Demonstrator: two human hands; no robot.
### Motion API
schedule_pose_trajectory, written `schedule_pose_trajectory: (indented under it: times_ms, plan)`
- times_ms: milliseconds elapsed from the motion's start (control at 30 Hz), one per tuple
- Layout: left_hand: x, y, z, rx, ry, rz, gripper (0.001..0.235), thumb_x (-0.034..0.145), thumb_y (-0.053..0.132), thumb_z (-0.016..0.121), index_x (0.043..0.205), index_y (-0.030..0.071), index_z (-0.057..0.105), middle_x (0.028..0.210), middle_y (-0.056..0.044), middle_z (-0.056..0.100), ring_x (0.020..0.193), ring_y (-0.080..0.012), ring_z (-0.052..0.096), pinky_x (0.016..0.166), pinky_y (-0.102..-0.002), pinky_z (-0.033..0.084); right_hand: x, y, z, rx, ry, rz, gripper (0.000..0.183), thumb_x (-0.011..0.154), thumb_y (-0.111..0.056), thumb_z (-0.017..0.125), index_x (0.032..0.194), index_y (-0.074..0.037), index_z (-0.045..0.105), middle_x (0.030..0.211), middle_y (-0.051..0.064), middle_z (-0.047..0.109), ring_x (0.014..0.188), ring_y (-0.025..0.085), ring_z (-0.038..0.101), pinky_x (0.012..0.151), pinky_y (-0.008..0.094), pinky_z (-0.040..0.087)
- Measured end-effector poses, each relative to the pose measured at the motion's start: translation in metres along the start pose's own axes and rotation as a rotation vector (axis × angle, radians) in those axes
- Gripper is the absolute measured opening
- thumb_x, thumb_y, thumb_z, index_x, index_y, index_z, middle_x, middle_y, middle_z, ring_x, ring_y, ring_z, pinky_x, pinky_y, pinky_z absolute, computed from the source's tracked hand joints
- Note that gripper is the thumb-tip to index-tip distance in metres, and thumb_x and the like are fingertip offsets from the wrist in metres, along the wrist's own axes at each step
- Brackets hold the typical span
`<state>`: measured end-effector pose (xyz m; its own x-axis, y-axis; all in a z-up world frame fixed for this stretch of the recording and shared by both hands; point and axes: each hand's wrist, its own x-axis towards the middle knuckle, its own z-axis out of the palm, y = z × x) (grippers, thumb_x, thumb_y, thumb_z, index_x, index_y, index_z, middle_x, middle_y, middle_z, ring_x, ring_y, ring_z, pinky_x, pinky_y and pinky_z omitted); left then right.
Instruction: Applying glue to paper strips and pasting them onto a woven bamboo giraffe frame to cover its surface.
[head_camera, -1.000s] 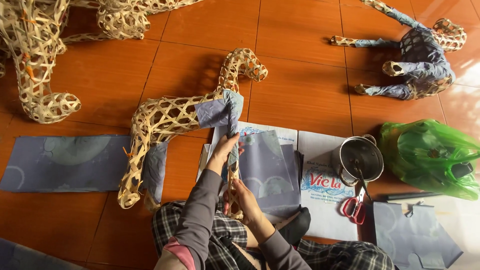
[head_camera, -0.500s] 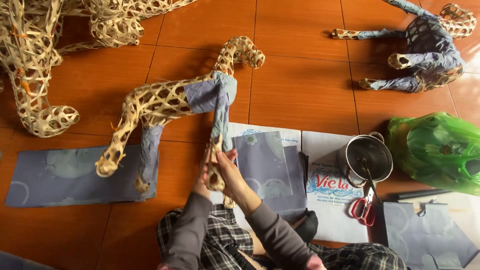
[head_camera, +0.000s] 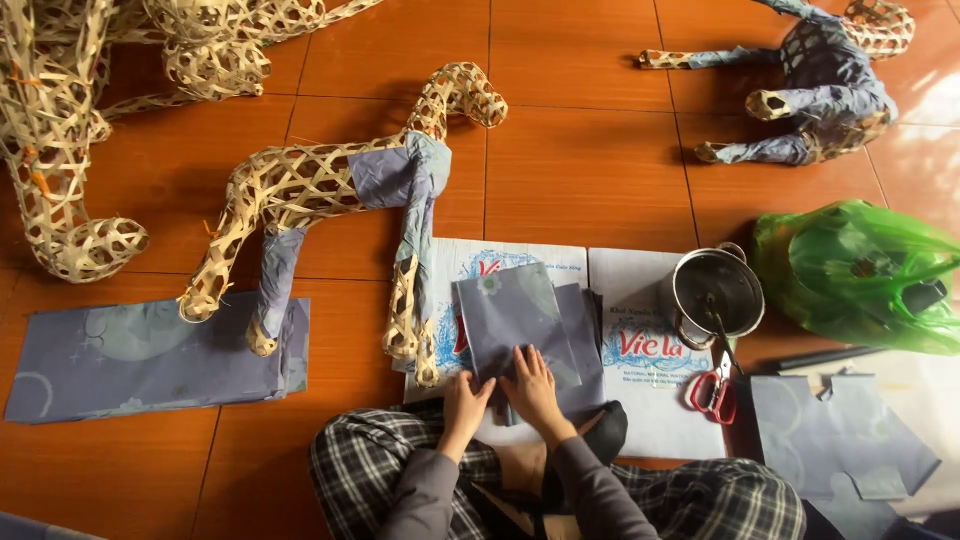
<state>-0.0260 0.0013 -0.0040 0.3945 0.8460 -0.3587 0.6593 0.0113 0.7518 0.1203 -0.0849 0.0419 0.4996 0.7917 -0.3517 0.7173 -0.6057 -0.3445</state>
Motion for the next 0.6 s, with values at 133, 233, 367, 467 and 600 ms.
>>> schedule_pose_trajectory:
  times_ms: [133, 233, 367, 467, 600]
  plan:
    - [0.009, -0.010, 0.011, 0.277, 0.041, 0.090, 0.042, 0.077, 0.045, 0.079, 0.099, 0.015, 0.061, 0.092, -0.004, 0.063, 0.093, -0.0244, 0.070, 0.074, -0.032, 0.059, 0.028, 0.071, -0.041, 0.110, 0.462, -0.237, 0.066, 0.080, -0.032, 0.077, 0.139, -0.013, 0.053, 0.130, 0.029, 0.054, 0.119, 0.047, 0.057, 0.097, 0.052, 0.048]
    - [0.005, -0.005, 0.002, 0.257, 0.068, 0.074, 0.020, 0.083, 0.030, 0.073, 0.089, 0.012, 0.068, 0.081, -0.008, 0.070, 0.087, -0.0290, 0.072, 0.073, -0.038, 0.058, 0.023, 0.132, -0.129, -0.200, 0.646, -0.120, 0.055, 0.083, -0.029, 0.074, 0.133, -0.014, 0.060, 0.124, 0.019, 0.059, 0.117, 0.036, 0.060, 0.096, 0.044, 0.049]
    - [0.004, -0.011, 0.003, 0.214, 0.112, 0.116, 0.015, 0.087, 0.023, 0.068, 0.083, 0.008, 0.070, 0.078, -0.014, 0.072, 0.086, -0.0349, 0.072, 0.074, -0.043, 0.058, 0.015, 0.273, -0.161, -0.749, 0.653, 0.275, 0.019, 0.087, -0.021, 0.059, 0.098, -0.008, 0.068, 0.108, 0.020, 0.057, 0.107, 0.038, 0.049, 0.089, 0.055, 0.030]
    - [0.002, -0.009, 0.002, 0.274, 0.126, 0.140, 0.014, 0.091, 0.020, 0.062, 0.086, 0.008, 0.068, 0.080, -0.017, 0.072, 0.086, -0.0355, 0.073, 0.076, -0.043, 0.059, 0.055, 0.391, -0.120, -0.447, 0.204, 0.575, 0.055, 0.090, -0.058, 0.053, 0.118, -0.012, 0.060, 0.098, 0.019, 0.069, 0.093, 0.047, 0.066, 0.065, 0.060, 0.046]
    - [0.003, -0.011, -0.003, 0.267, 0.098, 0.118, 0.024, 0.092, 0.024, 0.062, 0.105, 0.005, 0.069, 0.091, -0.019, 0.074, 0.093, -0.0363, 0.072, 0.082, -0.045, 0.059, 0.021, 0.319, -0.168, -0.444, 0.143, 0.604, 0.033, 0.093, -0.032, 0.048, 0.108, -0.011, 0.067, 0.088, 0.015, 0.078, 0.085, 0.037, 0.075, 0.059, 0.052, 0.053]
